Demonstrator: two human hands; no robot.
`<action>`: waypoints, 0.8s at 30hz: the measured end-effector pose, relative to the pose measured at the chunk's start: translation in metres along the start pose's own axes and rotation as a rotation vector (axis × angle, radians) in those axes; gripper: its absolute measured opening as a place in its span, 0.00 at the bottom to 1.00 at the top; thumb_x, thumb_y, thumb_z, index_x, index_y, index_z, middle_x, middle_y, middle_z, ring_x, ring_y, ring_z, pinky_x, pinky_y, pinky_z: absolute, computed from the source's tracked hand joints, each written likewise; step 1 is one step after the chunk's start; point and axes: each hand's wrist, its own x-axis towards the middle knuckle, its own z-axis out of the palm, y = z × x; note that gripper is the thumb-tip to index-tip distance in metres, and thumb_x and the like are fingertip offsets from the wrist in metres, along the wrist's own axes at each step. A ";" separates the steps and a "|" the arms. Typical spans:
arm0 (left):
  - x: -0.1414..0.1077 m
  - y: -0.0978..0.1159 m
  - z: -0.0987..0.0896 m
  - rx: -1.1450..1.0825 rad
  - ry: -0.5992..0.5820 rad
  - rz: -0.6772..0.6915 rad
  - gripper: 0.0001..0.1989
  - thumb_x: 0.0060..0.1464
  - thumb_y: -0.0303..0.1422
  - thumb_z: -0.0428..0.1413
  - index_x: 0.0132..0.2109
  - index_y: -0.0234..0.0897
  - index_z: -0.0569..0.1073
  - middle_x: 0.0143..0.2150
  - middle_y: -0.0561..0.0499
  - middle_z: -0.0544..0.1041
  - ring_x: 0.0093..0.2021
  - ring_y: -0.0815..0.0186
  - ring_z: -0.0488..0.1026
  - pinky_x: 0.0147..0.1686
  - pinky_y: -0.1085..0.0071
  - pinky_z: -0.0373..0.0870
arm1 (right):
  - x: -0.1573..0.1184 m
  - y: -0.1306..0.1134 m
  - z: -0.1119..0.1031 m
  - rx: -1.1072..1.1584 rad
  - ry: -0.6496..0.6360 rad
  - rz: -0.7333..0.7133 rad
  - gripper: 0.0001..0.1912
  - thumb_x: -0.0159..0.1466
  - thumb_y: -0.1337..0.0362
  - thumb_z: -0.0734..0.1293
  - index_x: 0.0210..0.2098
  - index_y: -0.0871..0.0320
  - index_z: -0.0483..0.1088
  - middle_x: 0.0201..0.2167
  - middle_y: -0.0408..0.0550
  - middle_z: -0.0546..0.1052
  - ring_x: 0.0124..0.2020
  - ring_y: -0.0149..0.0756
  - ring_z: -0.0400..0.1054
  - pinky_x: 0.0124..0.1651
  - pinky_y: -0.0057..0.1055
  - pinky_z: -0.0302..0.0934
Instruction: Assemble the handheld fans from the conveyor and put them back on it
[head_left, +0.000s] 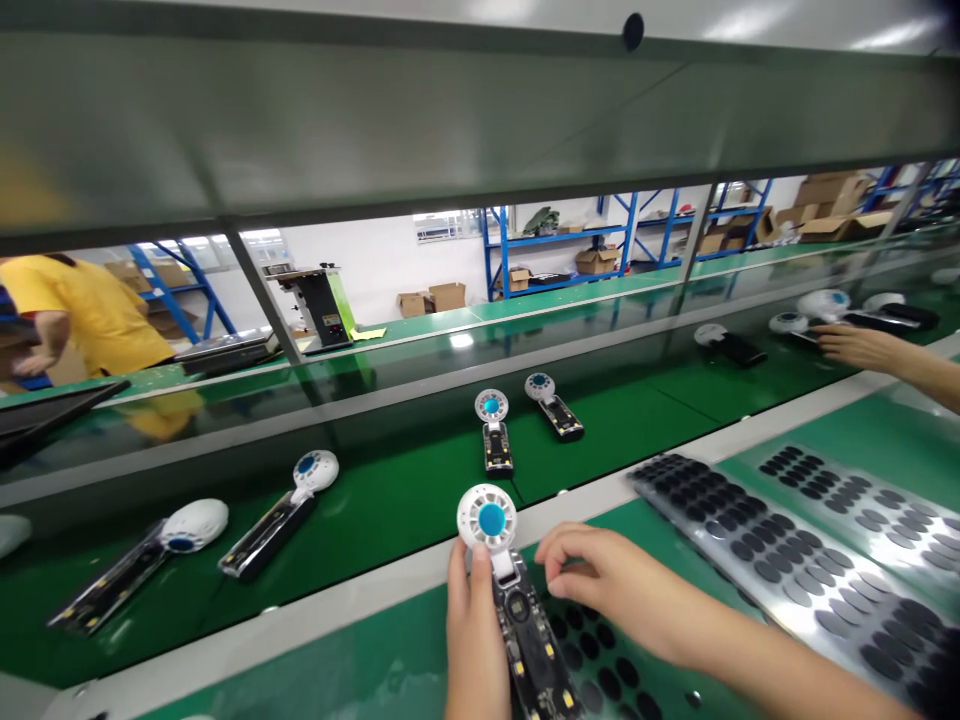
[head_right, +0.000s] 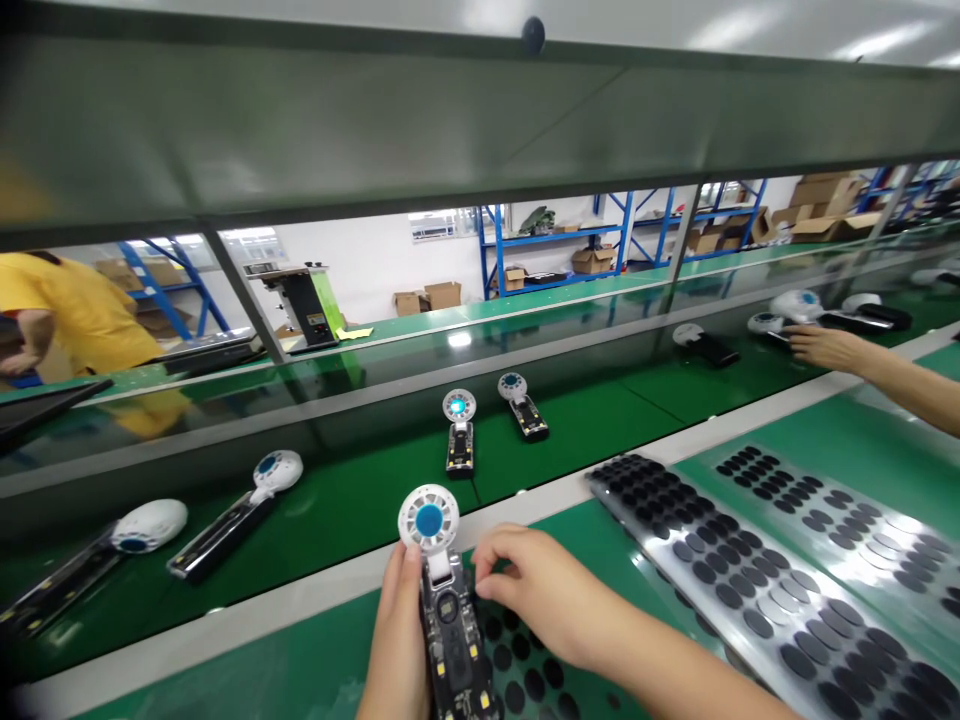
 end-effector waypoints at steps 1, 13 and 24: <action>-0.001 0.001 0.000 0.015 -0.001 -0.020 0.27 0.46 0.50 0.50 0.51 0.42 0.64 0.50 0.46 0.71 0.51 0.55 0.66 0.47 0.63 0.62 | 0.000 -0.005 -0.001 0.031 -0.004 -0.021 0.06 0.54 0.71 0.60 0.25 0.55 0.64 0.38 0.41 0.70 0.41 0.31 0.63 0.44 0.24 0.56; -0.016 0.021 0.007 0.050 0.045 -0.142 0.26 0.53 0.45 0.44 0.58 0.45 0.55 0.60 0.50 0.58 0.58 0.58 0.54 0.55 0.62 0.49 | 0.004 -0.030 0.015 0.120 -0.051 0.035 0.08 0.56 0.73 0.58 0.23 0.57 0.61 0.46 0.44 0.64 0.50 0.36 0.59 0.52 0.31 0.51; -0.020 0.027 0.014 0.052 0.182 -0.134 0.23 0.53 0.40 0.47 0.55 0.41 0.61 0.58 0.48 0.64 0.56 0.57 0.60 0.56 0.61 0.52 | 0.004 -0.033 0.018 0.055 -0.079 0.070 0.08 0.55 0.74 0.57 0.22 0.57 0.60 0.39 0.44 0.64 0.41 0.35 0.63 0.43 0.30 0.58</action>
